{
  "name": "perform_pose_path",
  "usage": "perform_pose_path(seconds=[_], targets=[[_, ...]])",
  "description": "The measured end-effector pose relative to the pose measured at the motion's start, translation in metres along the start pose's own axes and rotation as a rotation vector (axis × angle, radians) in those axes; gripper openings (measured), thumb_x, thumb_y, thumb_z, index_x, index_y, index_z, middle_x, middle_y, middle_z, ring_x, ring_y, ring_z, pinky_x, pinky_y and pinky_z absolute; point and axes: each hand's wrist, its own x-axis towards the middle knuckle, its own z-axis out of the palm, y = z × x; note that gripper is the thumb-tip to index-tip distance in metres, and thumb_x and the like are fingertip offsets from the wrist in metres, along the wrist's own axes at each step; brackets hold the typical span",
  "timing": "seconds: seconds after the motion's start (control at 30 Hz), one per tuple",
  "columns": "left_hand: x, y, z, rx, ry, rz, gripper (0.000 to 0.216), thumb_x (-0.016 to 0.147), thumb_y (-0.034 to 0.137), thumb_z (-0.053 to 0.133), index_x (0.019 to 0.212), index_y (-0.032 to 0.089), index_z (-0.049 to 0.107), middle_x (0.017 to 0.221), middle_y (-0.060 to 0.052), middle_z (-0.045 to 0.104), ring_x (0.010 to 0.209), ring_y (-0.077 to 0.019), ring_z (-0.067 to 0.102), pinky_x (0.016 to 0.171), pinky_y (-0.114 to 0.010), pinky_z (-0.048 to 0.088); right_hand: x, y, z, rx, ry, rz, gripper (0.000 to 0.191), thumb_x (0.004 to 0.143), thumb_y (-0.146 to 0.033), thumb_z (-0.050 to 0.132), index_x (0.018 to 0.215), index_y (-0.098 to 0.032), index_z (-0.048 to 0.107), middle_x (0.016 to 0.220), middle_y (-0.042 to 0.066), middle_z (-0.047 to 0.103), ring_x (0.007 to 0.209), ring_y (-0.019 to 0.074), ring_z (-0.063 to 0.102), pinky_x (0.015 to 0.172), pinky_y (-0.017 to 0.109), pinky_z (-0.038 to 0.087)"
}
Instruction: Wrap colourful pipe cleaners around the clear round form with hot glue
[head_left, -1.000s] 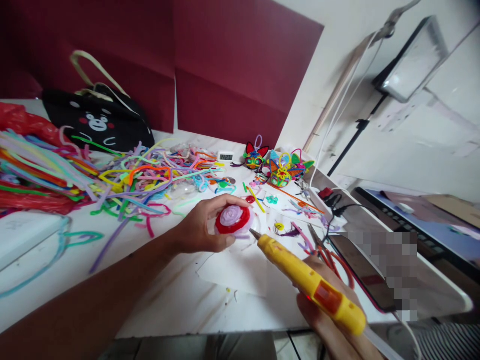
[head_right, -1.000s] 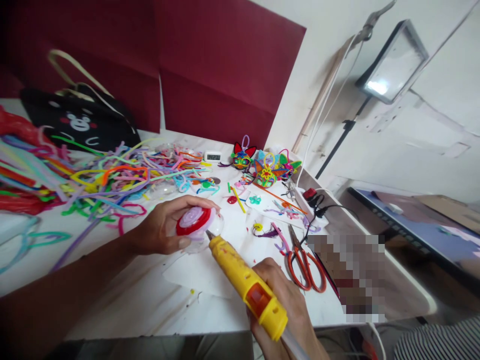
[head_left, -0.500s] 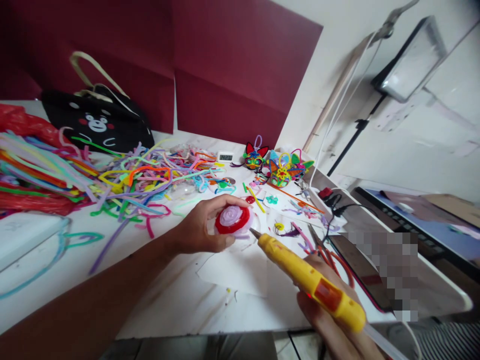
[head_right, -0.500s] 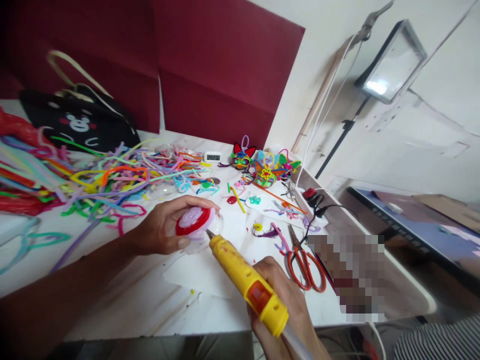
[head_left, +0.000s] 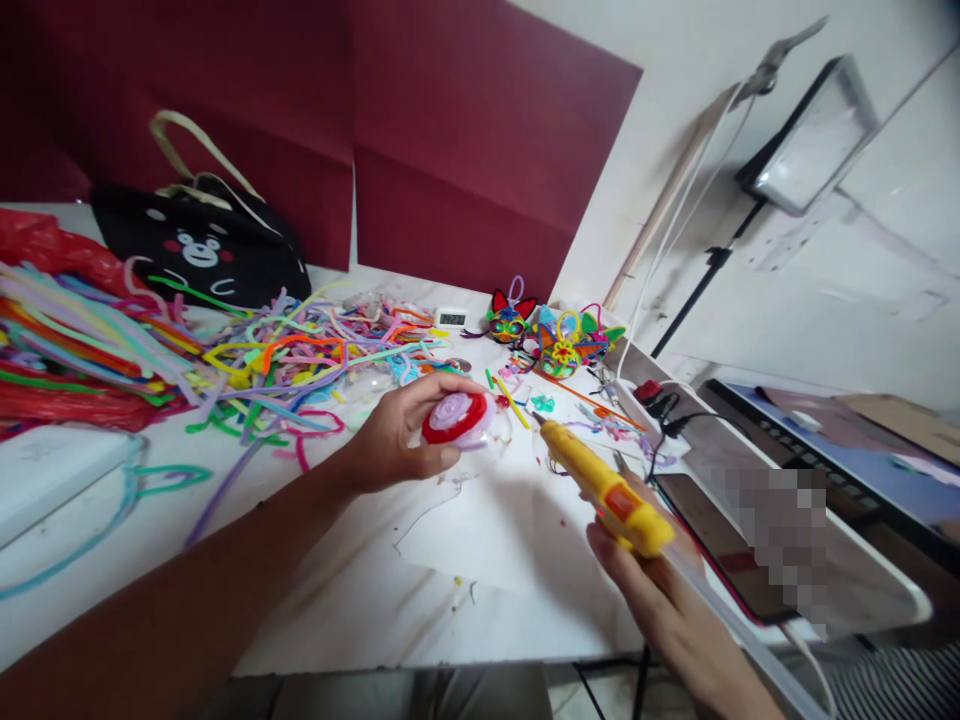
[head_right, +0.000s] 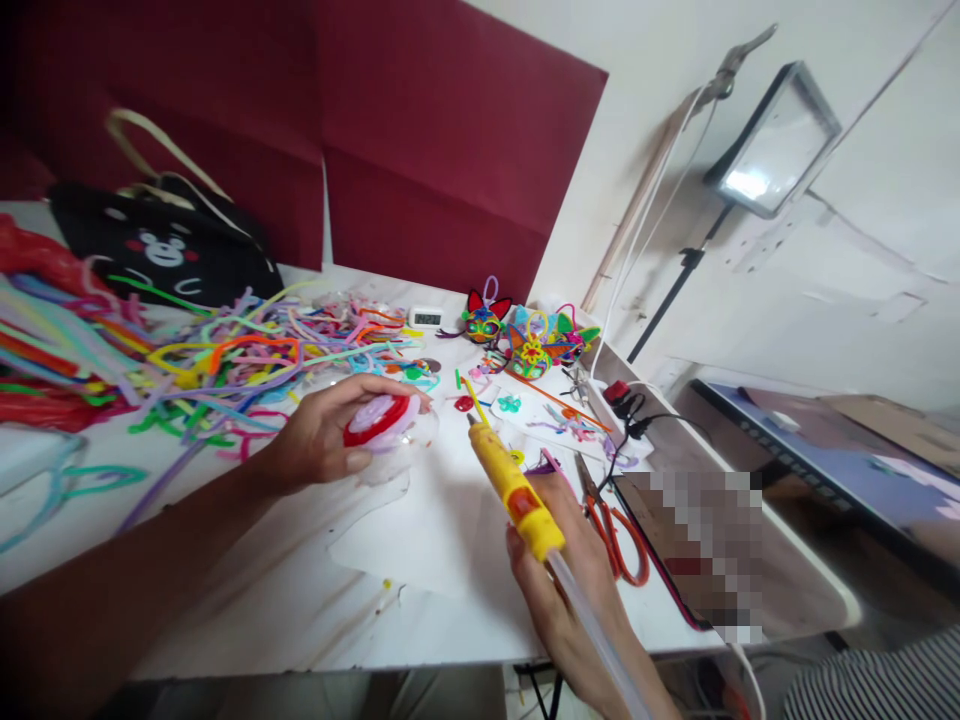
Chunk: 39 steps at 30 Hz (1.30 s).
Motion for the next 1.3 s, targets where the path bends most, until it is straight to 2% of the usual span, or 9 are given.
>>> perform_pose_path(seconds=[0.07, 0.2, 0.4, 0.5, 0.63, 0.77, 0.97, 1.13, 1.3], targets=[[0.001, 0.003, -0.002, 0.008, 0.043, 0.012, 0.055, 0.065, 0.028, 0.077, 0.116, 0.016, 0.061, 0.109, -0.011, 0.069, 0.102, -0.0275, 0.066, 0.087, -0.035, 0.054, 0.01, 0.007, 0.006, -0.071, -0.11, -0.015, 0.015, 0.093, -0.025, 0.054, 0.107, -0.024, 0.058, 0.093, 0.004, 0.063, 0.08, 0.0204, 0.063, 0.069, 0.03, 0.053], [0.001, 0.008, -0.002, 0.046, 0.051, 0.025, 0.055, 0.065, 0.03, 0.076, 0.115, 0.016, 0.061, 0.107, -0.01, 0.07, 0.1, -0.0273, 0.066, 0.085, -0.035, 0.054, 0.026, 0.02, 0.029, -0.189, -0.233, -0.091, 0.038, 0.088, -0.016, 0.056, 0.126, -0.019, 0.053, 0.118, 0.013, 0.059, 0.096, 0.0245, 0.065, 0.081, 0.038, 0.056], [0.0, 0.008, -0.001, 0.047, 0.053, 0.022, 0.053, 0.064, 0.027, 0.073, 0.114, 0.016, 0.06, 0.11, -0.01, 0.069, 0.101, -0.0273, 0.067, 0.087, -0.036, 0.054, 0.039, 0.024, 0.044, -0.315, -0.35, -0.11, 0.035, 0.089, -0.02, 0.062, 0.123, -0.011, 0.058, 0.113, 0.018, 0.061, 0.1, 0.0301, 0.065, 0.086, 0.046, 0.056], [0.0, 0.007, 0.001, 0.069, 0.053, 0.008, 0.052, 0.064, 0.023, 0.071, 0.115, 0.016, 0.06, 0.112, -0.01, 0.069, 0.104, -0.0274, 0.066, 0.089, -0.036, 0.054, 0.042, 0.006, 0.032, -0.269, -0.22, -0.222, 0.03, 0.091, -0.013, 0.055, 0.12, -0.016, 0.06, 0.118, 0.016, 0.062, 0.109, 0.0298, 0.06, 0.093, 0.048, 0.051], [0.0, 0.003, 0.003, 0.102, 0.034, 0.04, 0.053, 0.064, 0.022, 0.072, 0.115, 0.016, 0.059, 0.111, -0.01, 0.068, 0.103, -0.0269, 0.066, 0.088, -0.035, 0.055, 0.048, -0.031, 0.02, -0.016, -0.026, -0.299, 0.013, 0.094, -0.022, 0.059, 0.107, -0.021, 0.062, 0.104, 0.008, 0.066, 0.1, 0.0219, 0.062, 0.086, 0.037, 0.051], [0.0, 0.002, 0.006, 0.121, 0.024, 0.037, 0.052, 0.066, 0.025, 0.074, 0.115, 0.016, 0.059, 0.111, -0.011, 0.068, 0.101, -0.0268, 0.067, 0.086, -0.035, 0.056, 0.061, -0.056, 0.026, 0.09, 0.038, -0.376, 0.015, 0.09, -0.028, 0.067, 0.103, -0.022, 0.063, 0.094, 0.005, 0.066, 0.089, 0.0202, 0.062, 0.077, 0.034, 0.05], [-0.001, 0.006, 0.008, 0.136, 0.017, 0.024, 0.051, 0.066, 0.026, 0.074, 0.114, 0.017, 0.06, 0.107, -0.009, 0.069, 0.099, -0.0261, 0.068, 0.084, -0.034, 0.056, 0.076, -0.058, 0.037, 0.078, 0.08, -0.412, 0.005, 0.092, -0.017, 0.063, 0.088, -0.02, 0.062, 0.081, 0.002, 0.063, 0.077, 0.0156, 0.058, 0.072, 0.03, 0.047], [-0.001, 0.007, 0.008, 0.135, 0.01, 0.019, 0.052, 0.066, 0.027, 0.074, 0.114, 0.017, 0.059, 0.106, -0.009, 0.07, 0.097, -0.026, 0.068, 0.084, -0.034, 0.056, 0.077, -0.056, 0.04, 0.146, 0.097, -0.34, 0.008, 0.091, -0.021, 0.064, 0.084, -0.02, 0.061, 0.078, 0.001, 0.061, 0.073, 0.0147, 0.055, 0.069, 0.03, 0.045], [-0.001, 0.01, 0.008, 0.161, 0.035, 0.037, 0.052, 0.065, 0.027, 0.072, 0.114, 0.016, 0.059, 0.108, -0.01, 0.069, 0.099, -0.0263, 0.068, 0.085, -0.034, 0.056, 0.079, -0.051, 0.047, 0.327, 0.16, -0.12, 0.02, 0.081, -0.029, 0.076, 0.088, -0.021, 0.058, 0.083, -0.001, 0.057, 0.074, 0.014, 0.052, 0.069, 0.028, 0.044]])
